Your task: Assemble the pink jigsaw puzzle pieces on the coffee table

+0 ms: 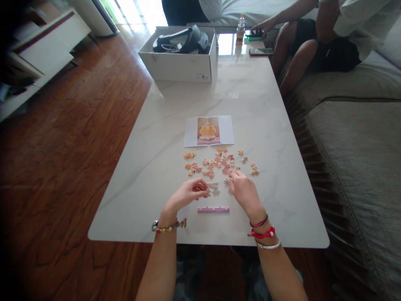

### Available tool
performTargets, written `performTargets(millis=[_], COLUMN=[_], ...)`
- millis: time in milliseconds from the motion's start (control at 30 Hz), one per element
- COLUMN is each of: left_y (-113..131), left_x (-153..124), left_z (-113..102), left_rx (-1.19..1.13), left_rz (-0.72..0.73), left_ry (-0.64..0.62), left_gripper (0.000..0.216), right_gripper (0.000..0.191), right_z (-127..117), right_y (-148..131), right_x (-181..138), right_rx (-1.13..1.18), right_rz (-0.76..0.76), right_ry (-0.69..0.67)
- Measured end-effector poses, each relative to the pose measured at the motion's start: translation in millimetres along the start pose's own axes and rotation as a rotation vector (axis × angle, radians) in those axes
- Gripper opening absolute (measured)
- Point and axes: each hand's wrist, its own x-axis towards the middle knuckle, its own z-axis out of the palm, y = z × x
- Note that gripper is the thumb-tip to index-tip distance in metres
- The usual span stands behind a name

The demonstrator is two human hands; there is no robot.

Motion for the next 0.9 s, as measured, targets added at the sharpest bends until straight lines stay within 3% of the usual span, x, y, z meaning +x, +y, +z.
performTargets(millis=[100,233,333,467,600,900], left_y=[-2,-7,-10,-11,-13,-10], left_x=[0,1,2,4,4,6], left_z=[0,4,7,5,-1,4], left_rx=[-0.006,-0.039,-0.025,0.047,0.261,0.532], left_rz=[-0.01,-0.013,-0.018,-0.014,0.046,0.026], left_ry=[0.007,-0.01,0.036,0.186,0.298,0.32], left_gripper=[0.012,0.021,0.022,0.019,0.013,0.012], right_gripper=[0.022,0.023,0.009,0.009,0.011,0.014], right_z=[0,7,15,27,34,35], right_y=[-14,-34,-41,-39,-37,-41], right_x=[-2,-6,-5,-3,-3,-4], right_rx=[0.254,0.559,0.486,0.324,0.219,0.195], right_rz=[-0.067,-0.158,-0.122,-0.104,-0.143,-0.111], right_ry=[-0.031,-0.261,-0.228,-0.098,-0.067,-0.042])
